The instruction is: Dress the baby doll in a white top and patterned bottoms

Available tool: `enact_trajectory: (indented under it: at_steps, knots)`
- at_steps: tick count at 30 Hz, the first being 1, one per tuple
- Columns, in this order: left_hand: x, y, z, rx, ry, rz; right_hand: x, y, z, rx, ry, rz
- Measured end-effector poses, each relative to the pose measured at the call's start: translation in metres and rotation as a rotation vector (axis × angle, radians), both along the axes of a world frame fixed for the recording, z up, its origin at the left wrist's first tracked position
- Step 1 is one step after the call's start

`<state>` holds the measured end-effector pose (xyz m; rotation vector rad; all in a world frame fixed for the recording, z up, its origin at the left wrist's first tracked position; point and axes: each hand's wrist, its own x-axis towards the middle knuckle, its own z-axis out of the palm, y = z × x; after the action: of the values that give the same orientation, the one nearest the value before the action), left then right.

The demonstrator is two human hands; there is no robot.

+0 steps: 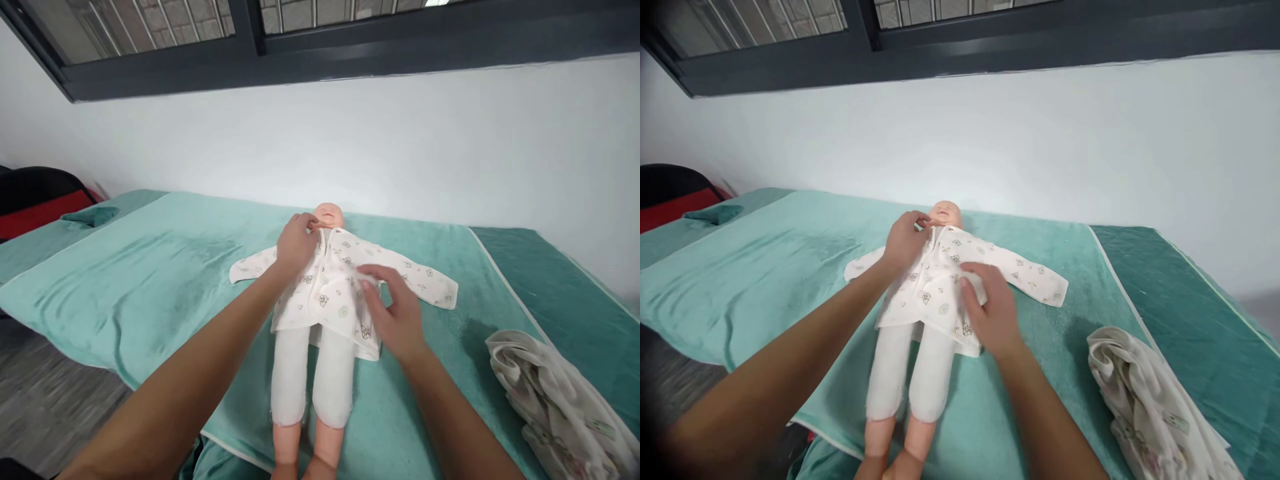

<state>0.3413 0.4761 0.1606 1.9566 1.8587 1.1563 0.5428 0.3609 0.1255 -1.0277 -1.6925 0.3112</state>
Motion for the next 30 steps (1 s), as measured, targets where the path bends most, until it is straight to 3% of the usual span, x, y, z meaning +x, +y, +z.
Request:
enact_trajectory:
  at_steps: [2, 4, 8, 12, 16, 20, 23, 27, 30]
  knots:
    - [-0.022, -0.007, -0.017, 0.043, 0.028, -0.007, 0.012, 0.013, -0.005, -0.061, -0.003, -0.108]
    - [-0.049, -0.019, -0.036, 0.066, 0.121, -0.017, 0.018, 0.022, -0.01, -0.14, -0.033, -0.122]
    - [-0.106, -0.045, -0.071, 0.016, 0.38, -0.001, 0.01, 0.022, -0.017, -0.205, -0.109, 0.045]
    - [-0.145, -0.058, -0.085, -0.134, 0.367, 0.186, -0.004, 0.014, -0.017, -0.211, -0.117, 0.221]
    - [-0.152, -0.061, -0.086, -0.107, 0.384, 0.307, -0.004, 0.009, -0.014, -0.219, 0.051, 0.15]
    - [-0.148, -0.064, -0.086, -0.048, 0.333, 0.361, 0.012, 0.013, -0.015, -0.243, 0.157, -0.229]
    - [-0.149, -0.066, -0.088, -0.025, 0.309, 0.364, 0.027, 0.019, -0.019, -0.417, 0.102, -0.433]
    - [-0.151, -0.072, -0.089, 0.076, 0.281, 0.37, 0.034, 0.026, -0.025, -0.637, 0.309, -0.428]
    - [-0.141, -0.076, -0.088, 0.133, 0.254, 0.251, 0.028, 0.03, -0.028, -0.667, 0.391, -0.421]
